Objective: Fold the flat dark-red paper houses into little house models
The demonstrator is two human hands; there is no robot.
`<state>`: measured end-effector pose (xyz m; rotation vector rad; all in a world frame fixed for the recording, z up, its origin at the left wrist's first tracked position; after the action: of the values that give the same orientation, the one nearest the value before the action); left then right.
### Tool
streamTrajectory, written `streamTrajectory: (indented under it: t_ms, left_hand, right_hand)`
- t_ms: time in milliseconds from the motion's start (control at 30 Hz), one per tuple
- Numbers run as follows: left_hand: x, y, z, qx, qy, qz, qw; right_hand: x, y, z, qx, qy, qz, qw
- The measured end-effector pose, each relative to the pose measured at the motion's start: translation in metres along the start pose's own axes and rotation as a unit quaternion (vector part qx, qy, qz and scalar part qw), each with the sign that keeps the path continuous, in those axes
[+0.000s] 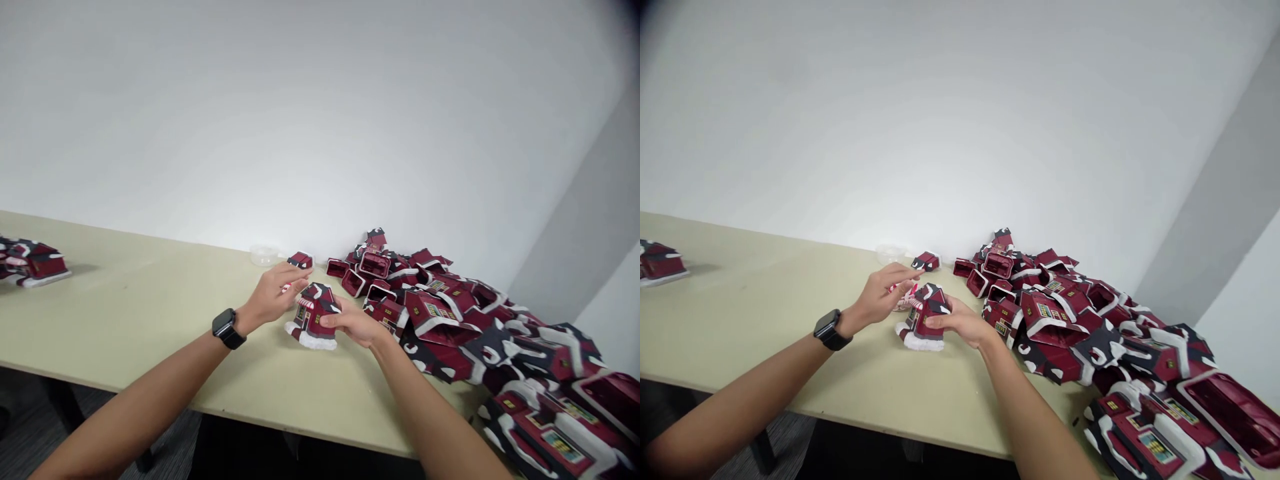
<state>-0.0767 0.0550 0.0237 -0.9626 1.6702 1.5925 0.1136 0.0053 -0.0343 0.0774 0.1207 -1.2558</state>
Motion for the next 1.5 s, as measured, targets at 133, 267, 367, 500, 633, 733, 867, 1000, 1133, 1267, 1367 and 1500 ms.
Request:
streamTrajectory:
  t_ms: [133,267,367,500,633,733,867,1000,1133,1267,1367,1500]
  left_hand:
    - [0.006,-0.028,0.007,0.176,0.153,0.014,0.972]
    - [0.011,-0.045,0.008,0.223,0.226,0.006,0.948]
    - [0.011,-0.045,0.006,0.192,0.212,-0.011,0.958]
    - [0.011,-0.041,0.006,0.166,0.194,-0.013,0.967]
    - [0.012,-0.042,0.011,0.249,0.233,0.016,0.94]
    - [0.013,-0.044,0.014,0.303,0.268,0.025,0.914]
    - [0.015,-0.045,0.016,0.246,0.268,-0.004,0.931]
    - [0.018,-0.046,0.016,0.21,0.245,-0.038,0.946]
    - [0.015,-0.042,0.011,0.217,0.221,-0.045,0.95]
    - [0.008,-0.022,-0.006,0.145,0.193,-0.038,0.97]
    - [0.016,-0.009,-0.023,0.04,0.183,0.029,0.982]
    - [0.044,-0.003,-0.042,-0.047,0.154,0.129,0.979]
  right_hand:
    - [-0.003,-0.016,-0.001,0.049,-0.004,0.036,0.998]
    - [-0.006,-0.024,-0.004,0.073,-0.001,0.047,0.996]
    - [-0.006,-0.027,-0.005,0.087,0.005,0.055,0.995]
    - [-0.006,-0.031,-0.005,0.098,0.012,0.056,0.994]
    - [-0.007,-0.035,-0.008,0.107,0.012,0.049,0.993]
    - [-0.007,-0.036,-0.01,0.113,0.011,0.055,0.992]
    - [-0.006,-0.038,-0.009,0.114,0.018,0.054,0.992]
    - [-0.006,-0.039,-0.009,0.111,0.03,0.048,0.992]
    - [-0.006,-0.039,-0.006,0.115,0.028,0.056,0.991]
    - [-0.006,-0.04,-0.001,0.132,0.046,0.031,0.99]
    - [-0.006,-0.046,-0.001,0.151,0.056,0.01,0.987]
    - [-0.005,-0.061,-0.008,0.181,0.059,0.04,0.981]
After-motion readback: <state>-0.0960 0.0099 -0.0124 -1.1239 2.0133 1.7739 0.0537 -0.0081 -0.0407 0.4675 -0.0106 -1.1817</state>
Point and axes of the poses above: each hand's wrist, its own x-axis away from the middle knuckle, its own y-axis out of the back of the hand, z = x × y, the point moved 3 cm from there along -x, towards the middle knuckle, and after that the axes turned 5 degrees about -y, right-handed, at the moved point
